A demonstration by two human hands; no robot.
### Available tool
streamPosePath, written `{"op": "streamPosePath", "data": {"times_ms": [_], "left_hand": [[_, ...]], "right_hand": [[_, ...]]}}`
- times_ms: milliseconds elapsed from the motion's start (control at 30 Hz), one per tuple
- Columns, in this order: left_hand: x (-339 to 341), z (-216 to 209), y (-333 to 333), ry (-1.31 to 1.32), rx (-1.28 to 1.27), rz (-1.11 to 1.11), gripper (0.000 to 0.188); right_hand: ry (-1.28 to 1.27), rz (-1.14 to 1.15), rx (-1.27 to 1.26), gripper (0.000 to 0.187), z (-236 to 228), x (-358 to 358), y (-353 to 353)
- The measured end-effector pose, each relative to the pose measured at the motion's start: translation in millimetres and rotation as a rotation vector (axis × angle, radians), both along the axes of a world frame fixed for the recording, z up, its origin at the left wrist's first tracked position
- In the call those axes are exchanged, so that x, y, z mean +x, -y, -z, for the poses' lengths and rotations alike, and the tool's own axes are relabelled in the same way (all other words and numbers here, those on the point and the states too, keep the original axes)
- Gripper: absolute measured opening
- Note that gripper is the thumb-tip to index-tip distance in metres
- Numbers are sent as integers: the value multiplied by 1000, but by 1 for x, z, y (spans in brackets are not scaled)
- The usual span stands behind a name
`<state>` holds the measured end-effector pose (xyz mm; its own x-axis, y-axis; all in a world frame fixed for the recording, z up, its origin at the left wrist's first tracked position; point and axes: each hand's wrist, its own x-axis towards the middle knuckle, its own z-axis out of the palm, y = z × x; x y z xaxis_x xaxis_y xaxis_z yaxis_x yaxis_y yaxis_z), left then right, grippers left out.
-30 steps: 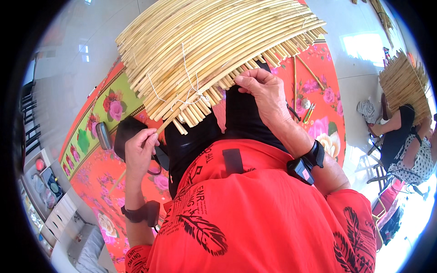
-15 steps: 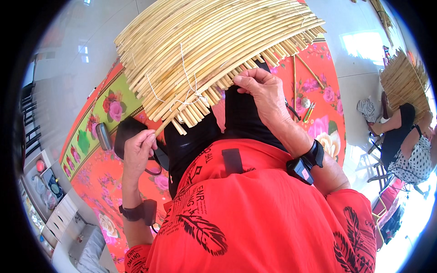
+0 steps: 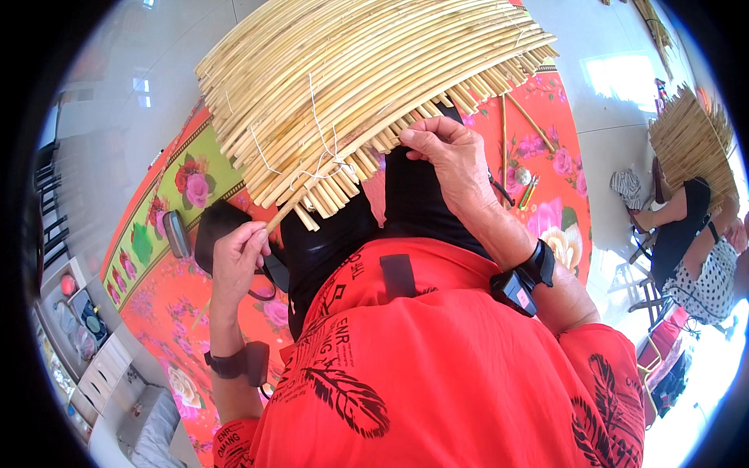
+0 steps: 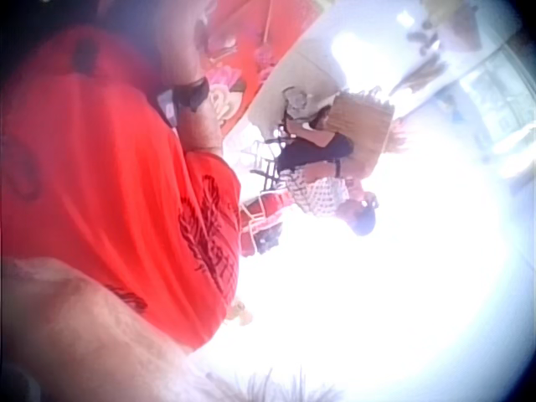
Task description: The person assembles a bamboo screen by cutting bamboo sticks to size using hand pruners and then weaving them together using thread and a long bamboo pole.
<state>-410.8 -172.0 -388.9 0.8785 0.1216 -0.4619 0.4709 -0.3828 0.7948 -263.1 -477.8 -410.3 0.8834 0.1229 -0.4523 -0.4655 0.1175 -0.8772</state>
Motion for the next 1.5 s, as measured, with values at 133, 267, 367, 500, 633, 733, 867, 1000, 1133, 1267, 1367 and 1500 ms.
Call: {"op": "streamPosePath", "data": {"times_ms": [133, 267, 367, 500, 633, 733, 867, 1000, 1133, 1267, 1367, 1500], "left_hand": [[-1, -1, 0, -2, -12, -18, 21], [1, -2, 0, 1, -2, -21, 20], [3, -5, 1, -2, 18, -12, 19], [-1, -5, -2, -25, -56, -36, 19], [-6, -6, -1, -57, -170, -49, 18], [-7, -5, 2, -70, -192, -50, 18], [-6, -6, 4, -60, -191, -37, 18], [-5, -17, 10, -121, -281, -77, 19], [-5, -21, 18, -139, -391, -70, 20], [-4, -22, 21, -128, -427, -38, 20], [-3, -29, 24, -99, -414, -30, 19], [-4, -35, 27, -83, -438, -37, 19]], "right_hand": [[2, 1, 6, 9, 0, 0, 0], [2, -5, 9, 9, 1, 0, 1], [-14, -27, 23, 9, 1, 0, 3], [-52, -21, 20, 9, -5, -1, 14], [-60, 15, -23, 9, -7, -9, 33], [-61, -24, 40, 8, -6, -16, 39], [-52, -101, 120, 7, -10, -22, 35], [-112, -196, 193, 3, -21, -32, 33], [-110, -298, 240, 3, -33, -37, 23], [5, -408, 297, 4, -50, -30, 5], [26, -448, 265, 5, -59, -23, -9], [35, -498, 215, 7, -65, -20, -26]]}}
